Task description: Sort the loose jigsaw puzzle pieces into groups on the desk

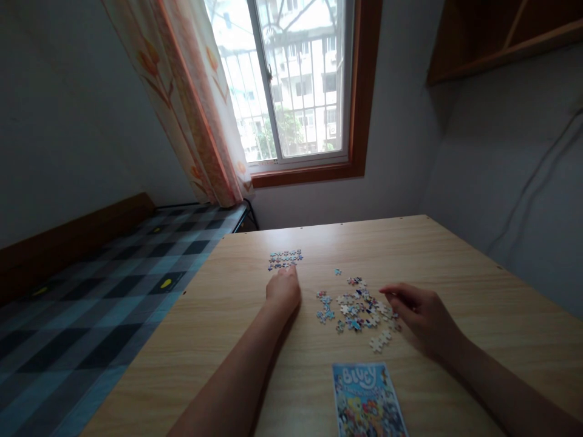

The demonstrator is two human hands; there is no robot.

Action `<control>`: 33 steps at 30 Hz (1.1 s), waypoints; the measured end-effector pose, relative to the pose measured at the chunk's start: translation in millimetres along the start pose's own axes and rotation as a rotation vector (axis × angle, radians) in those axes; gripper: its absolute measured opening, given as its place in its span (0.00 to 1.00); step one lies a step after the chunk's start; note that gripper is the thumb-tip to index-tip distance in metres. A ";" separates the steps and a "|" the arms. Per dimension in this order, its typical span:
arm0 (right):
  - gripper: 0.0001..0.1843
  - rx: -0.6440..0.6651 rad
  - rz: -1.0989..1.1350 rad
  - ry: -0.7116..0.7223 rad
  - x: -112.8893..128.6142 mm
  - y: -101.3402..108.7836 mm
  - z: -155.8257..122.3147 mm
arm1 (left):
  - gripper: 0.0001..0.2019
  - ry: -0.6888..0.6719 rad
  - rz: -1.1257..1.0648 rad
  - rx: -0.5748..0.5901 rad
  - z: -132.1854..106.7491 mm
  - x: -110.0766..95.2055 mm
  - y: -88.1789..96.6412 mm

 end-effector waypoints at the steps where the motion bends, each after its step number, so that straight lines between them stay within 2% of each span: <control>1: 0.18 -0.002 0.003 0.000 -0.5 0.1 0.1 | 0.22 0.001 -0.001 0.002 0.0 0.2 0.0; 9: 0.18 -0.004 -0.014 -0.015 1.3 0.3 0.0 | 0.22 0.011 -0.013 0.012 1.5 2.0 -3.4; 33: 0.18 -0.033 -0.011 -0.007 -3.5 4.0 0.5 | 0.23 0.009 -0.012 0.005 -1.5 -1.7 1.2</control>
Point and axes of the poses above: each hand's wrist, its own z-axis towards the middle knuckle, its own y-axis out of the back of the hand, x = y × z, the point moved 10 cm from there along z, towards the middle knuckle, and after that the axes turned 12 degrees about z, right-handed, at the moved point
